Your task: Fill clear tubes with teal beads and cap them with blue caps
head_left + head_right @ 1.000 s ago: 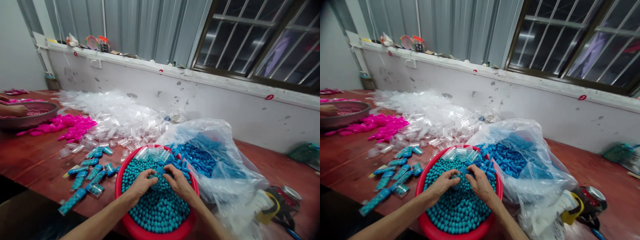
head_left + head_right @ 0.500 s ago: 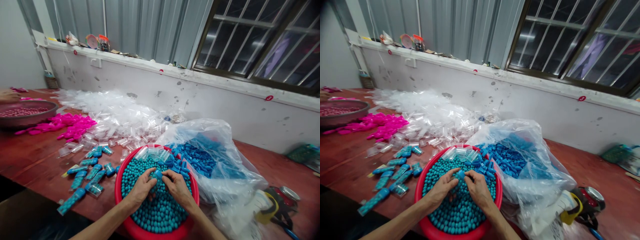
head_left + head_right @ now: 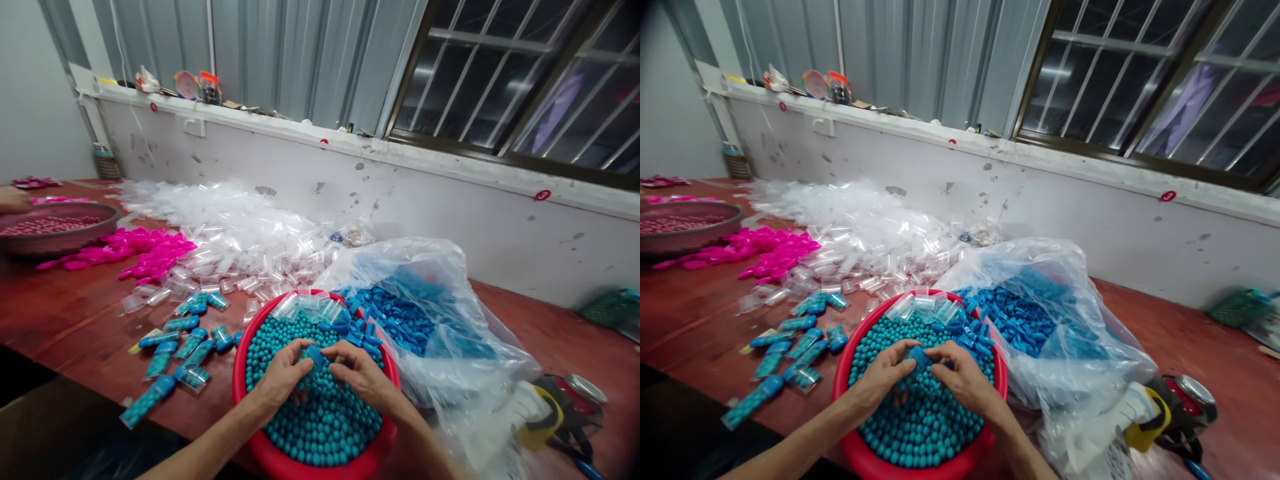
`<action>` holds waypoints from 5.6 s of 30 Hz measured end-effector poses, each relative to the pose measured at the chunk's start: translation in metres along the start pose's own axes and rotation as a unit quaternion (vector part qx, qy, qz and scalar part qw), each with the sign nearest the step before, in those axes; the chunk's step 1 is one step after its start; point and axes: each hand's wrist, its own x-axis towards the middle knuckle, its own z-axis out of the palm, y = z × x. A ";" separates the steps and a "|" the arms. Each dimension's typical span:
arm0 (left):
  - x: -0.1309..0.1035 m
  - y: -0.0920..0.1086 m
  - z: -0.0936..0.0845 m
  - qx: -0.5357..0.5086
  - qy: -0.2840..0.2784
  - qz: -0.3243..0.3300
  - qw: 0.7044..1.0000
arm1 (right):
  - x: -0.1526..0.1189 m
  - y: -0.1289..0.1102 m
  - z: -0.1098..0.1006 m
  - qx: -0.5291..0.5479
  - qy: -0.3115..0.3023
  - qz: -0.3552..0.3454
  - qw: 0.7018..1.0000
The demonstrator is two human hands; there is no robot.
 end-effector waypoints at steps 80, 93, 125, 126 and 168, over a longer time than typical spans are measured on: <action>0.075 0.034 -0.075 0.594 0.129 0.139 0.781 | 0.003 0.008 0.014 -0.381 0.027 -0.045 0.923; -0.008 0.006 -0.022 0.490 -0.058 0.147 0.857 | 0.010 0.006 0.009 -0.275 -0.116 -0.114 0.948; 0.039 -0.013 0.014 0.147 -0.021 -0.111 0.983 | 0.014 0.017 -0.014 -0.467 0.010 0.014 0.884; 0.036 -0.011 0.011 0.112 -0.025 -0.110 0.987 | 0.011 0.014 -0.019 -0.448 0.016 0.011 0.894; 0.007 -0.010 -0.007 0.038 0.027 -0.054 0.997 | 0.019 0.008 0.008 -0.266 -0.049 -0.033 0.962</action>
